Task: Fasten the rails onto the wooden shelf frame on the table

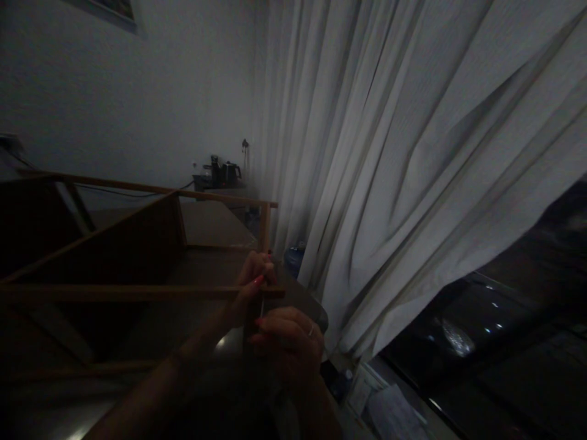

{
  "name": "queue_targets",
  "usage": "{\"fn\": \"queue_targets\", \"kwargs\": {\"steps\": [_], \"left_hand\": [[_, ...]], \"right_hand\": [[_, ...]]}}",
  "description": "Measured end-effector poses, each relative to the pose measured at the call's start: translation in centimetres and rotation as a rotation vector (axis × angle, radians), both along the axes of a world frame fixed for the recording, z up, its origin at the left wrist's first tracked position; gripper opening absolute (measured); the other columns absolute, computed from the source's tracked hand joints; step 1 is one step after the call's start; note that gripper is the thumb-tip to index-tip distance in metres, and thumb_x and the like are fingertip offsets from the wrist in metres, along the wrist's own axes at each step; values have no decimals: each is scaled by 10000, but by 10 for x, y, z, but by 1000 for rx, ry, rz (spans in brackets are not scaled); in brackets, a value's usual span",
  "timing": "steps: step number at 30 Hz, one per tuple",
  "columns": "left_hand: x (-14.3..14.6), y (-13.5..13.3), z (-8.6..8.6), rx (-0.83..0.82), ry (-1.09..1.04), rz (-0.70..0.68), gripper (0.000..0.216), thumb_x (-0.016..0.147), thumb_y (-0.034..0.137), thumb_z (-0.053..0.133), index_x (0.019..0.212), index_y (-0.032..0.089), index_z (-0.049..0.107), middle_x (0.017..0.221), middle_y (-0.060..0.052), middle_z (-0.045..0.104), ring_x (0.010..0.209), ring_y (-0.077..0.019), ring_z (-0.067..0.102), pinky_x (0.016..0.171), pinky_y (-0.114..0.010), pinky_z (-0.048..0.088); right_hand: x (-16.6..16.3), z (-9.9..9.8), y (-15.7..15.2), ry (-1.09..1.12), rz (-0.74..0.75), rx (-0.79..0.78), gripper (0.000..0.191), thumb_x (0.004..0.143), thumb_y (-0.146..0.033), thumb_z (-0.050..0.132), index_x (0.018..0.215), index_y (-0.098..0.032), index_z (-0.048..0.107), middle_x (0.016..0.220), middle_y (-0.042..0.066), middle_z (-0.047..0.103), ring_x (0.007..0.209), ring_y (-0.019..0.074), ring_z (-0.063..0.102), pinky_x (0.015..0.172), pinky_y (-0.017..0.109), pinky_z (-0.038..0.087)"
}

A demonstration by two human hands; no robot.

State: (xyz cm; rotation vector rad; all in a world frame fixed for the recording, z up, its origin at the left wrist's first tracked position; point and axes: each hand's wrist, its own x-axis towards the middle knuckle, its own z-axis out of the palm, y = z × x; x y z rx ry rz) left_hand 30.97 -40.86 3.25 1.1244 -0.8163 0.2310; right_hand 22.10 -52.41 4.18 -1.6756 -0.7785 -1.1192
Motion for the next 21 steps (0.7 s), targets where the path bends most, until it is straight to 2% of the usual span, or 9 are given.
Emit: {"fn": "queue_targets", "kwargs": {"steps": [6, 11, 17, 21], "left_hand": [[2, 1, -1, 7, -17, -30, 414, 895, 599, 537, 790, 233, 376, 718, 13, 420, 706, -165, 367, 668, -301, 375], [2, -1, 1, -6, -24, -39, 441, 882, 619, 540, 774, 232, 358, 690, 27, 399, 680, -156, 358, 696, -310, 378], [1, -3, 0, -37, 44, -68, 471, 848, 628, 582, 770, 231, 341, 703, 31, 376, 656, -144, 345, 660, -290, 368], [3, -1, -2, -18, 29, -91, 448, 865, 610, 569, 785, 231, 343, 703, 30, 374, 653, -143, 347, 634, -280, 349]], "right_hand": [[-1, 6, -7, -40, -107, -94, 95, 888, -343, 700, 853, -258, 675, 681, -27, 666, 634, 125, 658, 549, 240, 531], [-1, 4, -13, -40, -160, -161, 89, 899, -299, 688, 827, -256, 659, 665, -34, 622, 633, 128, 597, 577, 277, 480], [-6, 9, -4, -54, -247, -224, 218, 910, -225, 642, 713, -237, 549, 596, -60, 558, 591, 112, 514, 596, 280, 398], [-10, -3, 14, -60, -469, -127, 244, 890, -131, 589, 704, -243, 477, 578, -60, 490, 562, 121, 476, 581, 298, 360]]}}
